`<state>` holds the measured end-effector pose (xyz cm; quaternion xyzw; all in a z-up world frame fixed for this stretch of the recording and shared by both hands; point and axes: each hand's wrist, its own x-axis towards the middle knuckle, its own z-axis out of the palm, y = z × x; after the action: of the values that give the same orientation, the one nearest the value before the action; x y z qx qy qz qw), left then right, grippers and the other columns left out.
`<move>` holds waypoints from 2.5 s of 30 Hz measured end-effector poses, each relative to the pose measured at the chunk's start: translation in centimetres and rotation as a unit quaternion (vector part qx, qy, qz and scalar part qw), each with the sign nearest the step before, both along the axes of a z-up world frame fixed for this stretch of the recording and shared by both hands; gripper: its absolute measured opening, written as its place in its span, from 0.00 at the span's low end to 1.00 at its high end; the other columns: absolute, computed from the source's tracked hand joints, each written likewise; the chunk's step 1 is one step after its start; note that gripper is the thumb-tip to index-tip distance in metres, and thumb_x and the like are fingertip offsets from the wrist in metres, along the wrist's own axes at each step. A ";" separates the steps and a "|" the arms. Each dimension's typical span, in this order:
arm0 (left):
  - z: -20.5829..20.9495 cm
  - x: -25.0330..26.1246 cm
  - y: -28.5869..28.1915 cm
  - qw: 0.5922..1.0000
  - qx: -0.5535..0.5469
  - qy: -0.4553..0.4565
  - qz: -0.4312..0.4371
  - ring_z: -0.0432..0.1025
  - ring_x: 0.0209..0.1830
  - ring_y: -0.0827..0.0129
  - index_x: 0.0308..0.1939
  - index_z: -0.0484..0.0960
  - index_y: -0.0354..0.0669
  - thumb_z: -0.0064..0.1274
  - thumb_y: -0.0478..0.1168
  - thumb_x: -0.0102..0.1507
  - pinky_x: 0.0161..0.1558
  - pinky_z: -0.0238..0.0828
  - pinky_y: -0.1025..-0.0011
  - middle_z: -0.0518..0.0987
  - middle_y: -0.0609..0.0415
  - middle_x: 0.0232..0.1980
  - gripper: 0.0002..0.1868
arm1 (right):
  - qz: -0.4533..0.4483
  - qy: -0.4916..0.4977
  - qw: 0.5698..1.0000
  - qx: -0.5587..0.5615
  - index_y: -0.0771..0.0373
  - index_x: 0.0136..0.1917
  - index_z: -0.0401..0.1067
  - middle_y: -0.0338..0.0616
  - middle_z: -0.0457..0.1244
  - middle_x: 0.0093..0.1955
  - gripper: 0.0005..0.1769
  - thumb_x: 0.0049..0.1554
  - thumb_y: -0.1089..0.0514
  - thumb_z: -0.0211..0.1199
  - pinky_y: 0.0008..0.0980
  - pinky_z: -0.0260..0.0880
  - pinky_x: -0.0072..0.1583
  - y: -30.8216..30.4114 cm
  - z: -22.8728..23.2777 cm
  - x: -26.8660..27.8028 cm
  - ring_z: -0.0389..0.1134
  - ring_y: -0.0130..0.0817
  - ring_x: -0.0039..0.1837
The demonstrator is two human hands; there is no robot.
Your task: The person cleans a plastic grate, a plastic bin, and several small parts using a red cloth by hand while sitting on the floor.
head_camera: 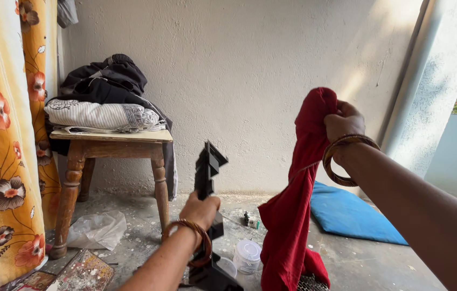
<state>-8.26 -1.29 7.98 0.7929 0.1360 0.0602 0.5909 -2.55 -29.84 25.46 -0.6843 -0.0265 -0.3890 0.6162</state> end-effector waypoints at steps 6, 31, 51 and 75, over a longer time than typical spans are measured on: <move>-7.8 1.3 -2.5 0.989 0.055 0.124 -0.054 0.74 0.68 0.48 0.82 0.50 0.53 0.51 0.47 0.55 0.71 0.70 0.60 0.72 0.37 0.71 0.50 | 0.006 0.202 0.979 0.035 0.58 0.66 0.73 0.45 0.71 0.53 0.27 0.55 0.72 0.51 0.33 0.77 0.51 -1.1 -6.8 2.6 0.73 0.33 0.48; -12.1 2.3 20.0 0.864 0.408 0.240 0.171 0.59 0.77 0.53 0.77 0.58 0.62 0.64 0.59 0.58 0.71 0.60 0.49 0.64 0.50 0.75 0.47 | 0.174 0.333 0.888 -0.263 0.63 0.57 0.82 0.53 0.73 0.56 0.42 0.48 0.25 0.67 0.42 0.70 0.62 24.2 -21.8 9.3 0.73 0.42 0.60; -25.0 5.3 26.5 0.971 0.115 0.175 0.114 0.81 0.53 0.52 0.58 0.81 0.40 0.50 0.70 0.60 0.58 0.77 0.56 0.86 0.40 0.51 0.40 | 0.242 0.324 0.595 -0.695 0.50 0.66 0.74 0.49 0.68 0.61 0.58 0.30 0.15 0.66 0.40 0.68 0.66 28.1 -30.3 4.5 0.70 0.47 0.64; -19.3 -3.1 27.4 0.794 0.426 0.424 0.096 0.44 0.81 0.34 0.81 0.46 0.77 0.78 0.76 0.33 0.65 0.46 0.25 0.50 0.51 0.83 0.79 | 0.168 0.384 0.517 -0.746 0.50 0.65 0.72 0.48 0.68 0.64 0.39 0.41 0.39 0.68 0.46 0.71 0.64 21.7 -38.7 2.7 0.68 0.47 0.67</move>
<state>-11.34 26.10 -11.36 0.8934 0.4089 -0.1735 0.0678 0.17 -8.18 -13.23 -0.9587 -0.1823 0.1848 -0.1163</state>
